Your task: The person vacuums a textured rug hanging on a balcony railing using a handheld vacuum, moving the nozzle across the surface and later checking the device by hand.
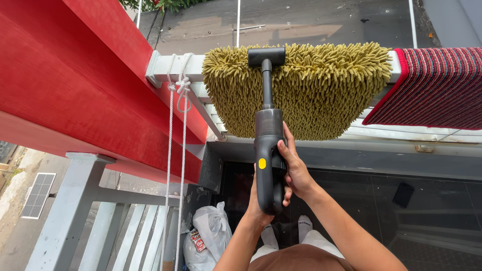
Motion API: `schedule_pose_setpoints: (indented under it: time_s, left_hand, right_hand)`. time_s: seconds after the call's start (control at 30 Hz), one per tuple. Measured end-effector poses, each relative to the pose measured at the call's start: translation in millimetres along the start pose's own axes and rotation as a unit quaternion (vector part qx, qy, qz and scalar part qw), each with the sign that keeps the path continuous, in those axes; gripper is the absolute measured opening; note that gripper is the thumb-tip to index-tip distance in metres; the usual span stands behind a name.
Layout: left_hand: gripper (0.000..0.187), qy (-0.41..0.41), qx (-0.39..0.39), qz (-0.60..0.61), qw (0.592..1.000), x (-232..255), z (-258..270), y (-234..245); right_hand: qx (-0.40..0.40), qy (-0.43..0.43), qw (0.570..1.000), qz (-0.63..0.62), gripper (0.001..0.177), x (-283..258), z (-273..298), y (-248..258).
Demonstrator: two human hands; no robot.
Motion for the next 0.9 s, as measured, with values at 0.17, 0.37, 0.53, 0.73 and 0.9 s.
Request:
schedule_pose_setpoints:
  time_s: [0.17,0.37,0.53,0.73,0.9]
  left_hand:
    - [0.060,0.004,0.069,0.011,0.998,-6,7,2]
    - [0.060,-0.058,0.108,-0.149,0.981,14,4,-14]
    - [0.068,-0.080,0.079,-0.174,0.978,26,-26,-16]
    - [0.070,-0.059,0.125,-0.177,0.974,12,5,-25]
    - [0.069,-0.077,0.134,-0.137,0.978,17,19,-23]
  right_hand:
    - [0.010,-0.019,1.000,0.016,0.087,5,8,-1]
    - [-0.010,0.100,0.992,0.082,0.082,10,-6,0]
    - [0.023,-0.005,0.996,0.084,0.084,-17,-18,-6]
    - [0.012,0.044,0.997,0.068,0.083,-13,6,-16]
    - [-0.001,0.053,0.996,0.068,0.084,-6,10,-25]
Point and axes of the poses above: each hand's wrist, its own z-axis away from the middle knuckle, its own y-axis out of the back of the hand, x = y × z, the point moved 4 cm from there along -z, towards the middle knuckle, and after that the axes turned 6 degrees about -y, right-handed, at the moved point
